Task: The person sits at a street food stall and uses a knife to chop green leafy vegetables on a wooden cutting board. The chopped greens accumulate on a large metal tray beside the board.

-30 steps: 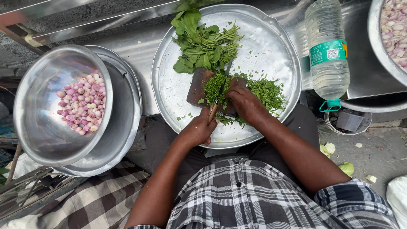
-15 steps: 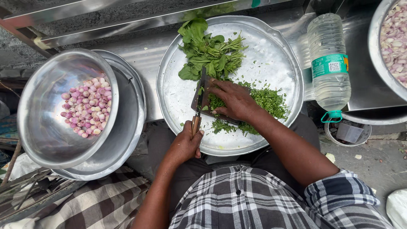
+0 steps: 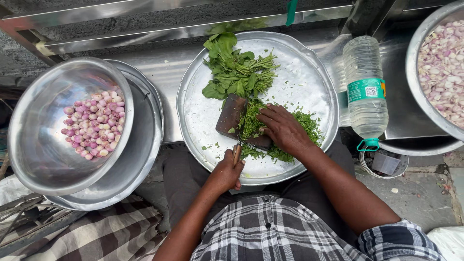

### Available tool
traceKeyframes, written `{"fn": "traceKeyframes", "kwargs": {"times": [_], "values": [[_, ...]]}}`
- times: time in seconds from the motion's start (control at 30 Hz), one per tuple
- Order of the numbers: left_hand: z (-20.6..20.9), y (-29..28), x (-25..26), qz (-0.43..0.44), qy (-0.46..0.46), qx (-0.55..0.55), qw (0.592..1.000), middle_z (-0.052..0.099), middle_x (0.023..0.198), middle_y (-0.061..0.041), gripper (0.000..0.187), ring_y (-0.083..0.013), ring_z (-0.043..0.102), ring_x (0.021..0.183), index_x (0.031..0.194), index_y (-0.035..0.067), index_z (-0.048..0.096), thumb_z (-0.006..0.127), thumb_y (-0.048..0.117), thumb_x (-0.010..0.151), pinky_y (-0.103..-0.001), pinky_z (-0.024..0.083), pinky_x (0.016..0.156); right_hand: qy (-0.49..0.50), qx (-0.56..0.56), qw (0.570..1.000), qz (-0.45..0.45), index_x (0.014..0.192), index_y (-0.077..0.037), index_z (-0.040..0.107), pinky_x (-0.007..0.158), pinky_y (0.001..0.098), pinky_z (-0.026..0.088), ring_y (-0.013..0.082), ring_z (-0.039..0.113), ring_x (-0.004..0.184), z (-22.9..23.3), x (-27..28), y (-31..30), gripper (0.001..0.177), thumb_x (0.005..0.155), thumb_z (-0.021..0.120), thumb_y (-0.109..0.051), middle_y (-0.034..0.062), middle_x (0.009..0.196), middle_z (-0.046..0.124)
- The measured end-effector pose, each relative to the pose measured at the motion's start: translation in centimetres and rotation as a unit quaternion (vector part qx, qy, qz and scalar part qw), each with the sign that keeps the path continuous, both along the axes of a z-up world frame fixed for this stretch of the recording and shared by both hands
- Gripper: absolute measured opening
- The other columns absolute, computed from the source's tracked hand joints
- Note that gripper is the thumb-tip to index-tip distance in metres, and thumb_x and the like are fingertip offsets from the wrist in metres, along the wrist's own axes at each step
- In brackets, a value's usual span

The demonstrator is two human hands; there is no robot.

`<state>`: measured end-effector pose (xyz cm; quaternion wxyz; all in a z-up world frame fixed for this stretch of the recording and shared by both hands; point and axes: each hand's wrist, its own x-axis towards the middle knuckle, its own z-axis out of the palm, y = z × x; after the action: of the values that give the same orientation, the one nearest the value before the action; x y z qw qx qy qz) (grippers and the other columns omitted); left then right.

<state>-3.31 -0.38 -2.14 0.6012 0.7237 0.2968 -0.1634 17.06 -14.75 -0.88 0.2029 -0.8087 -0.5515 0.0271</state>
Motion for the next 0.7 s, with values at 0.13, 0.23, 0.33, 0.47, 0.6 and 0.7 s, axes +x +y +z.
{"fn": "traceKeyframes", "kwargs": {"times": [0.13,0.23,0.33,0.47,0.6,0.7], "values": [[-0.1,-1.0,1.1,-0.011,0.020,0.021,1.000,0.067,0.075,-0.020,0.046,-0.0235,0.064,0.045,0.132,-0.003,0.031,0.053,0.025,0.102,-0.040,0.055,0.043,0.000,0.037,0.999,-0.032,0.143,0.000,0.059,0.115,0.0415,0.041,0.0353,0.047,0.142,-2.0,-1.0,-2.0,0.050,0.094,0.065,-0.007,0.0202,0.153,0.052],[0.5,-1.1,1.4,-0.016,0.014,0.039,0.999,0.066,0.072,-0.021,0.043,-0.0249,0.065,0.045,0.128,-0.004,0.034,0.053,0.026,0.103,-0.041,0.055,0.043,0.012,0.073,0.995,-0.061,0.137,-0.003,0.064,0.111,0.0385,0.049,0.0317,0.057,0.137,-3.5,-1.9,-2.0,0.042,0.096,0.065,-0.006,0.0159,0.150,0.056],[1.3,-0.7,2.0,-0.021,-0.008,0.076,0.997,0.066,0.068,-0.022,0.039,-0.0273,0.066,0.045,0.121,-0.006,0.037,0.052,0.025,0.103,-0.043,0.055,0.043,0.034,0.100,0.991,-0.076,0.129,-0.006,0.069,0.104,0.0380,0.054,0.0314,0.064,0.128,-4.1,-2.1,-1.0,0.035,0.094,0.067,-0.005,0.0151,0.143,0.062],[1.8,-0.4,2.6,-0.061,-0.044,0.178,0.981,0.066,0.066,-0.026,0.037,-0.0346,0.068,0.051,0.117,-0.007,0.039,0.053,0.023,0.102,-0.048,0.054,0.052,0.045,0.118,0.991,-0.054,0.124,-0.004,0.070,0.098,0.0404,0.056,0.0342,0.067,0.116,-3.5,-2.1,-0.4,0.037,0.087,0.071,-0.006,0.0187,0.127,0.067],[2.6,-0.1,2.8,-0.123,-0.064,0.254,0.957,0.066,0.068,-0.028,0.037,-0.0396,0.068,0.059,0.117,-0.008,0.042,0.053,0.025,0.103,-0.051,0.054,0.058,0.076,0.148,0.985,-0.044,0.124,0.000,0.069,0.097,0.0412,0.055,0.0344,0.068,0.114,-2.7,-2.4,-0.5,0.035,0.090,0.072,-0.006,0.0199,0.122,0.070],[2.8,-0.3,2.4,-0.149,0.014,0.218,0.964,0.068,0.068,-0.026,0.035,-0.0382,0.070,0.058,0.119,-0.007,0.041,0.049,0.023,0.103,-0.049,0.056,0.055,0.107,0.162,0.977,-0.087,0.111,-0.005,0.075,0.094,0.0411,0.056,0.0319,0.070,0.109,-2.8,-2.1,-0.4,0.022,0.089,0.074,-0.006,0.0144,0.117,0.074]]}}
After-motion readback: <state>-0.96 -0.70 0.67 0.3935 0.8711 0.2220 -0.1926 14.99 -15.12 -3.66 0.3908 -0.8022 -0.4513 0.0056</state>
